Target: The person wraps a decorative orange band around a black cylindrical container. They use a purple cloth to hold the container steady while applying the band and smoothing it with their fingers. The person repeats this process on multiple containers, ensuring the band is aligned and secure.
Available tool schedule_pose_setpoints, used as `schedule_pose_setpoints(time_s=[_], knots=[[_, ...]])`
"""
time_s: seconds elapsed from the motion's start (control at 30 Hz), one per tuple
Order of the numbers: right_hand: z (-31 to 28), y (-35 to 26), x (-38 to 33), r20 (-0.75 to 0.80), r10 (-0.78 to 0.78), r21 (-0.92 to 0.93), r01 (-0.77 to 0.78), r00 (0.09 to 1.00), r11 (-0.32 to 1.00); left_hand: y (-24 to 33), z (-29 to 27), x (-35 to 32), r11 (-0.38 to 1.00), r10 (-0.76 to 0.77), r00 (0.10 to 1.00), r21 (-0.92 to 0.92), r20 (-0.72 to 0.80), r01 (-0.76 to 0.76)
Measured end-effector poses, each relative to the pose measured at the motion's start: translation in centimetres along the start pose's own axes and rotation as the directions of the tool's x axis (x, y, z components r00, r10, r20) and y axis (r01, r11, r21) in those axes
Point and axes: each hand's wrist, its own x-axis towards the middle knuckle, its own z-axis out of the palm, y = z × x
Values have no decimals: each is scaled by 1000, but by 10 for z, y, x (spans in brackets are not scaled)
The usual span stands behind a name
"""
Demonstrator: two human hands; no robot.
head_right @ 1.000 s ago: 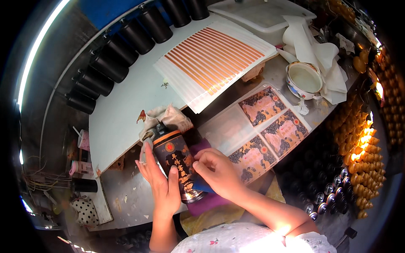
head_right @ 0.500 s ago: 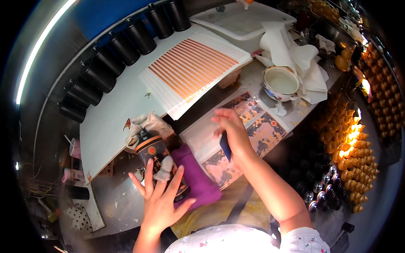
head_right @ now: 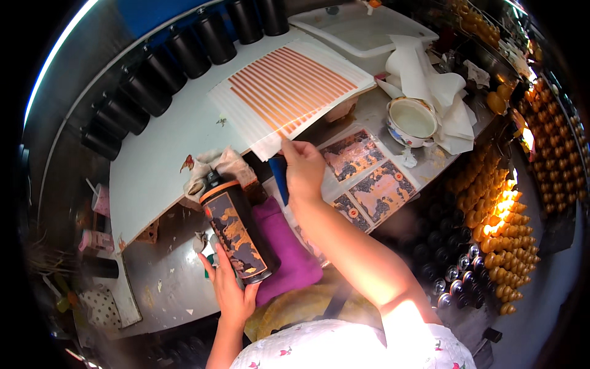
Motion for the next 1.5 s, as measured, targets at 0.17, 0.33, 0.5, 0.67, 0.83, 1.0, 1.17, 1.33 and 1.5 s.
schedule_pose_setpoints(time_s=[0.17,0.33,0.5,0.67,0.83,1.0,1.17,1.33,1.5], knots=[[-26,-5,-16,119,-289,-21,294,950,956,-2,3,2,997,-5,998,-76,-57,1],[-42,-39,-38,59,-216,174,203,975,964,5,-9,6,998,43,998,46,-49,-41],[-74,-63,-38,-4,-350,115,348,937,930,1,3,4,977,-110,994,-187,-8,107],[-88,-96,-58,364,-581,-181,667,728,723,0,2,7,962,-100,995,-259,-21,91],[-56,-130,-116,894,-246,-150,768,375,623,31,-37,39,914,44,995,-398,-86,-75],[-30,-142,-141,999,-30,-1,705,31,709,49,-71,66,847,227,973,-501,40,-177],[-72,-127,-127,863,130,-374,445,488,814,17,-85,20,826,69,973,-560,221,69],[-100,-101,-134,677,171,-357,116,716,927,11,-74,-23,976,-127,983,-194,-131,100],[-94,-99,-141,761,-133,-208,434,635,877,0,-55,-48,957,-187,982,229,27,176]])
